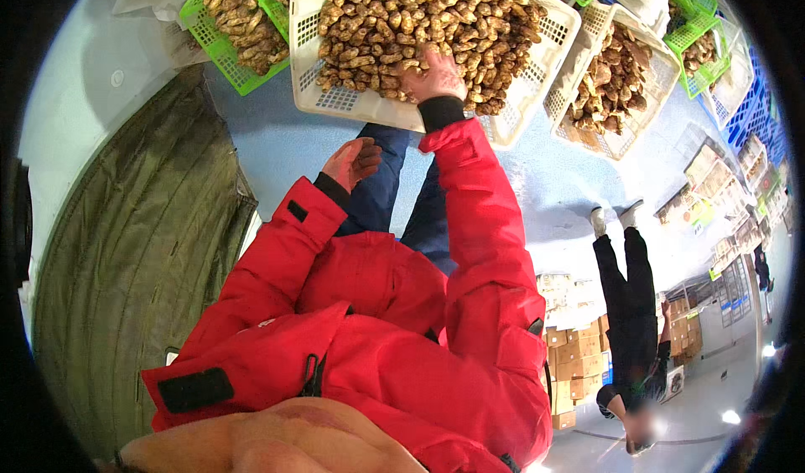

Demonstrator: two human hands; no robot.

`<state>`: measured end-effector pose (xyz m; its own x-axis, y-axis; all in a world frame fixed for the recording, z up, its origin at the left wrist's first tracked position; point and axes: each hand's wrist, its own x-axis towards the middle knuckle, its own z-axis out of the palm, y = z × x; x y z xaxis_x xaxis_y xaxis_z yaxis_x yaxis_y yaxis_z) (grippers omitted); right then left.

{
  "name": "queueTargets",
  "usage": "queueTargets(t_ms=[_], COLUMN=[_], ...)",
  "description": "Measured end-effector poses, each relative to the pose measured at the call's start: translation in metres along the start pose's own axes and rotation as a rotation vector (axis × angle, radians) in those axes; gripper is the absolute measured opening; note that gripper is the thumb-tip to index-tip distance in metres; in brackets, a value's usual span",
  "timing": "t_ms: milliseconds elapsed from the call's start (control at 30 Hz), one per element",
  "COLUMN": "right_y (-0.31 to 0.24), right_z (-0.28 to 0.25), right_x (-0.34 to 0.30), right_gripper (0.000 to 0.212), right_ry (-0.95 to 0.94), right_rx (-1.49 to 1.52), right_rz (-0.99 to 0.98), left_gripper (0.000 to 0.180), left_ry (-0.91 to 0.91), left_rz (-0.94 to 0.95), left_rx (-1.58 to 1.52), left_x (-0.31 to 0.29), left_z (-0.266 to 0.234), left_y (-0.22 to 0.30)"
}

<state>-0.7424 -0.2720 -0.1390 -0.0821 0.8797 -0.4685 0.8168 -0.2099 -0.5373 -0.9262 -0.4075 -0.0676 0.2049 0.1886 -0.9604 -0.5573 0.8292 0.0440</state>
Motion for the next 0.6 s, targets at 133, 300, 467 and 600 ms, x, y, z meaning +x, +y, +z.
queueTargets(t_ms=[133, 300, 467, 600], right_y=[-0.007, 0.021, 0.027, 0.019], right_z=[0.000, 0.009, -0.008, 0.003], right_x=[0.057, 0.069, 0.003, -0.021], right_gripper=[0.046, 0.042, 0.038, 0.038], right_ry=[0.157, 0.153, -0.131, -0.323], right_rx=[-0.135, 0.073, 1.656, 1.713], right_rz=[0.197, 0.208, 0.325, 0.202], left_gripper=[0.036, 0.036, 0.030, 0.032], left_ry=[-0.024, -0.014, -0.015, -0.018], left_rz=[-0.005, -0.015, -0.002, -0.031], left_rx=[0.001, -0.008, -0.018, 0.024], left_x=[-0.001, -0.001, 0.000, 0.000], left_z=[-0.004, -0.004, -0.006, 0.007], left_y=[-0.002, 0.000, 0.000, -0.005])
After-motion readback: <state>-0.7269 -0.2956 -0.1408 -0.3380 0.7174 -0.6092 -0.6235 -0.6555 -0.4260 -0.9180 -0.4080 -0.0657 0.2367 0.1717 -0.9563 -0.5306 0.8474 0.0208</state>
